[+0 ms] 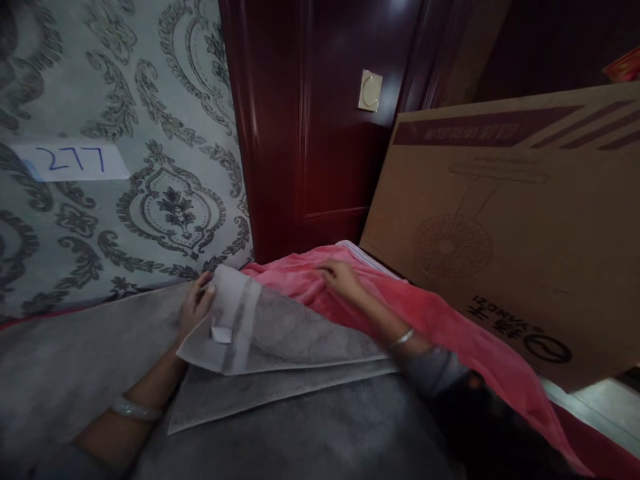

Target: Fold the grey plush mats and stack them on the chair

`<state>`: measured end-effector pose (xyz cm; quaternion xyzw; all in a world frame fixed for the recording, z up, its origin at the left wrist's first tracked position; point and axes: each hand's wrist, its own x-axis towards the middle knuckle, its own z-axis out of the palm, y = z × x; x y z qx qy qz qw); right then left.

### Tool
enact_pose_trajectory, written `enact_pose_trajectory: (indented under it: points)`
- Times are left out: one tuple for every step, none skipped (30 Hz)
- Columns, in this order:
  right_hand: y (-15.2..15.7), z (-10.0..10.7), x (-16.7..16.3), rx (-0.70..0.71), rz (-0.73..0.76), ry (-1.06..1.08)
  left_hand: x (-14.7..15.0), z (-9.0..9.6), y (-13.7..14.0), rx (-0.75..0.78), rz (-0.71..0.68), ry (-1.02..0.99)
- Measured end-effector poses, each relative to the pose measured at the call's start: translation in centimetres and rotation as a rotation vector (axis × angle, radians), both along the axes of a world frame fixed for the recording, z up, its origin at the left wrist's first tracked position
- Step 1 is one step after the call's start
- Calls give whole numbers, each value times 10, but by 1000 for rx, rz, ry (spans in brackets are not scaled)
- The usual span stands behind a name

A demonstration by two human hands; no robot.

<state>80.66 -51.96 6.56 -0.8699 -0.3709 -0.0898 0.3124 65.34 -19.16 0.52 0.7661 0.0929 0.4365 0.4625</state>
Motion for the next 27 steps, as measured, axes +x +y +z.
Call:
enact_pose_trajectory:
  points:
    - [-5,3,23,-87,-173,6,-2,3,-3,105,-14,23]
    - [-10,5,44,-126,-252,11,-3,6,-7,227,-41,47]
    - [-14,4,62,-166,-321,22,-4,9,-11,355,-76,75]
    - [-18,2,76,-199,-362,36,-5,12,-14,476,-113,113]
    - [-19,-2,87,-224,-386,48,-5,14,-18,580,-145,169]
    - [-20,-7,94,-255,-410,62,-5,15,-20,665,-171,242]
    - [-20,-12,99,-288,-424,77,-5,16,-23,730,-190,321]
    - [-20,-17,103,-320,-428,91,-5,17,-25,779,-199,393]
    - [-19,-20,105,-350,-426,103,-5,17,-26,815,-199,451]
    - [-18,-22,106,-374,-426,109,-5,17,-27,844,-192,489]
    - [-18,-22,108,-388,-434,105,-6,16,-28,866,-182,508]
    - [-19,-20,109,-392,-454,93,-6,16,-29,879,-172,510]
    - [-20,-17,111,-385,-490,73,-6,16,-29,882,-166,503]
    - [-21,-13,112,-367,-542,49,-6,15,-29,875,-161,490]
    - [-22,-8,114,-342,-600,25,-7,15,-29,859,-159,474]
    - [-23,-4,116,-315,-654,4,-7,16,-29,840,-157,457]
    - [-22,-2,117,-293,-691,-11,-7,16,-29,822,-153,437]
    - [-21,-1,118,-280,-708,-18,-7,17,-29,808,-144,415]
    - [-18,-1,119,-273,-705,-23,-8,18,-29,800,-130,395]
    - [-15,-3,118,-273,-688,-25,-8,18,-29,794,-115,382]
    - [-12,-4,118,-270,-671,-29,-8,19,-30,788,-104,379]
    - [-9,-5,118,-257,-667,-38,-8,20,-31,782,-103,385]
    - [-6,-5,117,-233,-676,-51,-8,20,-31,778,-116,399]
    - [-3,-3,118,-203,-696,-66,-8,20,-32,775,-138,416]
    - [-1,2,118,-175,-718,-81,-8,21,-33,776,-163,430]
    - [2,8,119,-141,-734,-98,-8,21,-34,779,-181,439]
    - [5,15,121,-99,-734,-125,-8,20,-34,783,-185,441]
